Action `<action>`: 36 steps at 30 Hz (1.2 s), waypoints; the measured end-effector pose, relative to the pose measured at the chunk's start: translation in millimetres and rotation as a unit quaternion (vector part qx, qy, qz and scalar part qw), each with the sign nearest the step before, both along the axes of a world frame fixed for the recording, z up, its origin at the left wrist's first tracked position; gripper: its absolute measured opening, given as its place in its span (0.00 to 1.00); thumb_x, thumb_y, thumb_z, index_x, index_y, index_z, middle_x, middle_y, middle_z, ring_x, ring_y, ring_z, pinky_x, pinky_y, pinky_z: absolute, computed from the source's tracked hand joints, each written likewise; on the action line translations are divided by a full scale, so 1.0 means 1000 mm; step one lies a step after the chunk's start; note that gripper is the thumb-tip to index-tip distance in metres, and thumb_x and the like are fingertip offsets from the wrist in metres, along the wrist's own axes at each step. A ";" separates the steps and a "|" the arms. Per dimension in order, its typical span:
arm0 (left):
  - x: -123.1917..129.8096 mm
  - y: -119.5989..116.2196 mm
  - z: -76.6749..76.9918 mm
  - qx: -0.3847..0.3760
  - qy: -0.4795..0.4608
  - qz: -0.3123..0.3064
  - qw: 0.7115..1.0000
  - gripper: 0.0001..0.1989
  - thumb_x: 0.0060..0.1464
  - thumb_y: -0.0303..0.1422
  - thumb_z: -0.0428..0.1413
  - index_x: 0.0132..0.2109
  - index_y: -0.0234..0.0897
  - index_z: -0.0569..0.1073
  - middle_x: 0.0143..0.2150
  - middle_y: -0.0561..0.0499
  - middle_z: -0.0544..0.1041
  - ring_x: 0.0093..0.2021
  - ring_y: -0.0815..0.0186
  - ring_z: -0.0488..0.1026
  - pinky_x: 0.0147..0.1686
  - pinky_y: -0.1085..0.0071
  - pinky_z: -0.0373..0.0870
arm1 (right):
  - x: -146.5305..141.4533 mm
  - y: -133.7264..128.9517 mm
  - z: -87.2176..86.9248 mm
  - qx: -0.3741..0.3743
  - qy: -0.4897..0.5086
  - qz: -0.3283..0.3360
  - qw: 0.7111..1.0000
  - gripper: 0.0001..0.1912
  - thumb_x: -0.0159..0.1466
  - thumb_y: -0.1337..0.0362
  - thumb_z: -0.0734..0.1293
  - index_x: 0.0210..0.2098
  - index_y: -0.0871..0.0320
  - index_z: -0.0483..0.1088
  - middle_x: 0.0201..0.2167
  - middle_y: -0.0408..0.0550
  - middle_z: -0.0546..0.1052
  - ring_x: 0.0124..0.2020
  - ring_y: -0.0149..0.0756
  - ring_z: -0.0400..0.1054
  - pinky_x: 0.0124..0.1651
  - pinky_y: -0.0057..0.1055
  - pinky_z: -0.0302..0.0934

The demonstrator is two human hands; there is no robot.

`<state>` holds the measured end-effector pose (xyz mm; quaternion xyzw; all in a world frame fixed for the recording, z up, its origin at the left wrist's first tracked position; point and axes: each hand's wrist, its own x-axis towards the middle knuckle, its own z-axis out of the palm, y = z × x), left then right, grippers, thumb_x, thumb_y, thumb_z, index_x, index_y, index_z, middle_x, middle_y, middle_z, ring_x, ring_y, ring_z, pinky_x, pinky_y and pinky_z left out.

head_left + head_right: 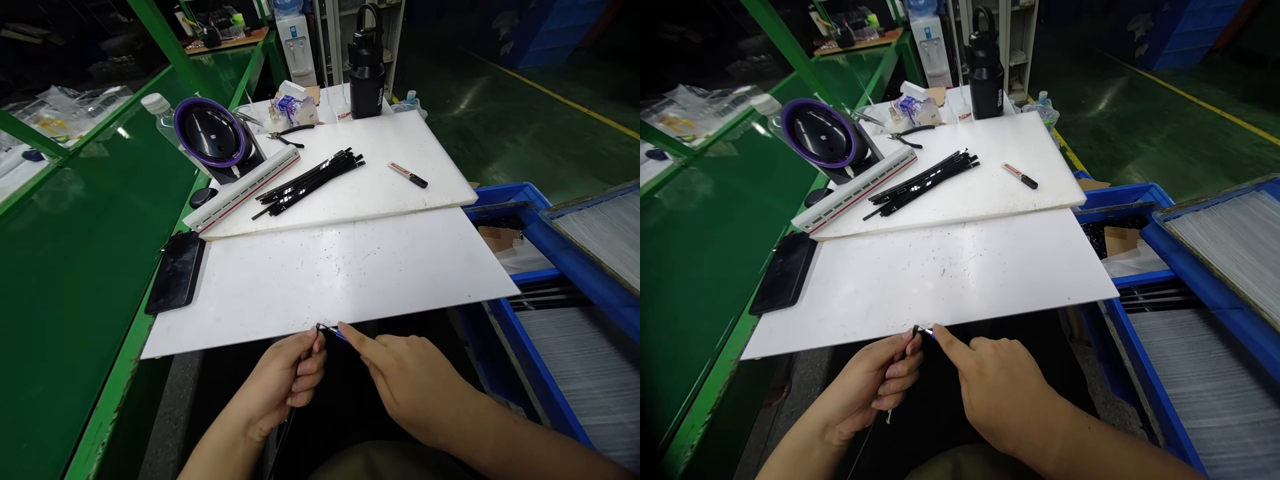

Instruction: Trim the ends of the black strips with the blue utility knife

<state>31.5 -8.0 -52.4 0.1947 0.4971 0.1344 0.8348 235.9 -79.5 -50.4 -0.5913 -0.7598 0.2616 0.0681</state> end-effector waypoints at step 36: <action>0.000 -0.001 -0.003 0.031 0.017 -0.018 0.999 0.16 0.57 0.43 0.56 0.31 0.36 0.62 0.20 0.61 0.52 0.18 0.79 0.41 0.13 0.82 0.36 | -0.003 -0.004 0.001 0.049 -0.097 0.029 0.994 0.35 0.63 0.71 0.58 0.68 0.46 0.53 0.26 0.44 0.75 0.20 0.36 0.67 0.23 0.34 0.33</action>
